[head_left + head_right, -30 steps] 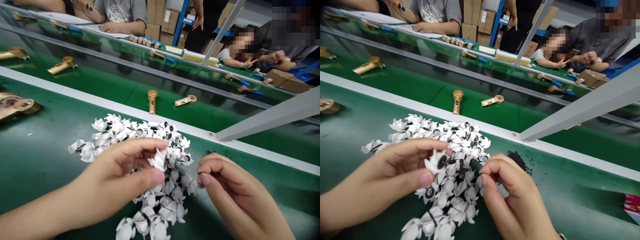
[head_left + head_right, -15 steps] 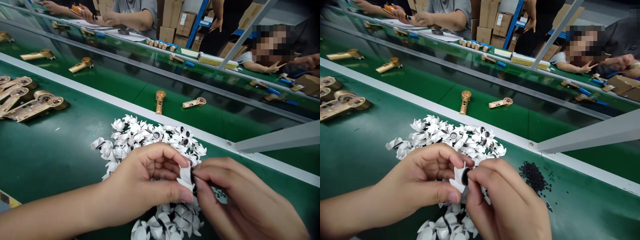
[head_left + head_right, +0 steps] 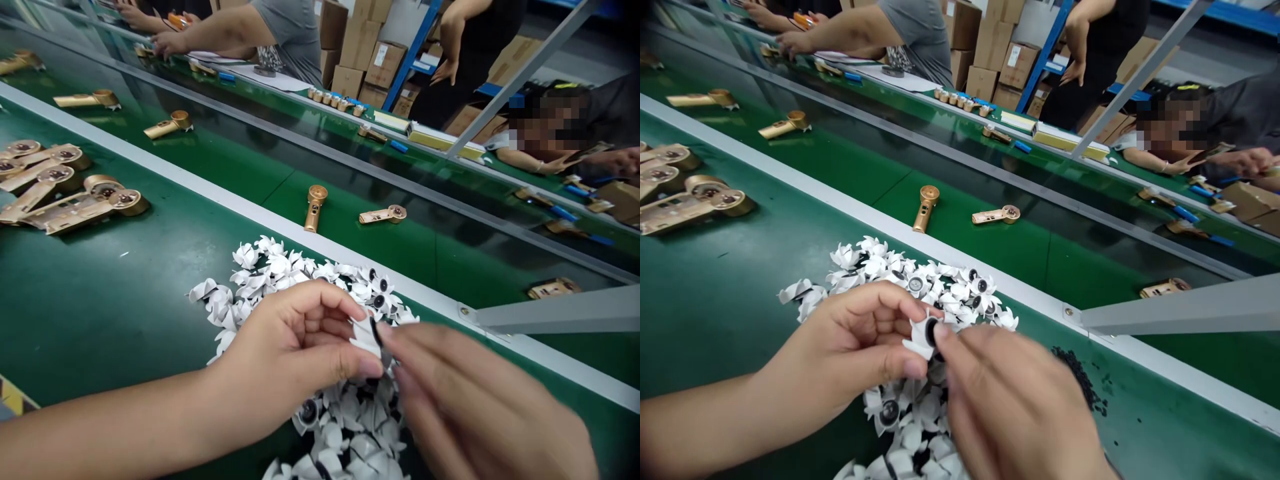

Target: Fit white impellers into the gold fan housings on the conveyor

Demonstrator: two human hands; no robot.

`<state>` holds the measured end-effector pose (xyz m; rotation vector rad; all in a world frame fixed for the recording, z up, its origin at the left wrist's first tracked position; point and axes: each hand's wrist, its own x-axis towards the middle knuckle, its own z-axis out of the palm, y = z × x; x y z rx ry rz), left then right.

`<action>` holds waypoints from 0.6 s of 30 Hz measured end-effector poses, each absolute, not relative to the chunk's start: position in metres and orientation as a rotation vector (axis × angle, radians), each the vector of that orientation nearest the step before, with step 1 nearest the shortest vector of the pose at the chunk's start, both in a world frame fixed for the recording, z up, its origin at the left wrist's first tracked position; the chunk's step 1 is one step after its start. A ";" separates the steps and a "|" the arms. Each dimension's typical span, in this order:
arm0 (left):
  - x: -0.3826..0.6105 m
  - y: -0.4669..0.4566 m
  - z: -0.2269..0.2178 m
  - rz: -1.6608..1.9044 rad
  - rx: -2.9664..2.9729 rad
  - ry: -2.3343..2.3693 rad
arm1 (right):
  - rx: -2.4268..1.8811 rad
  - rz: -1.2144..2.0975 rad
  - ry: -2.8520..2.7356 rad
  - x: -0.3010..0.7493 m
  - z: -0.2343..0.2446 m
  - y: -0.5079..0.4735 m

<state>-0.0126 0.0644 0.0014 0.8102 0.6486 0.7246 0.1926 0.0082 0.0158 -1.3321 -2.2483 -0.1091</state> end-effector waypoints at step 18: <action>-0.040 0.085 0.020 0.878 0.821 0.545 | -1.799 0.299 -1.869 0.270 0.026 0.146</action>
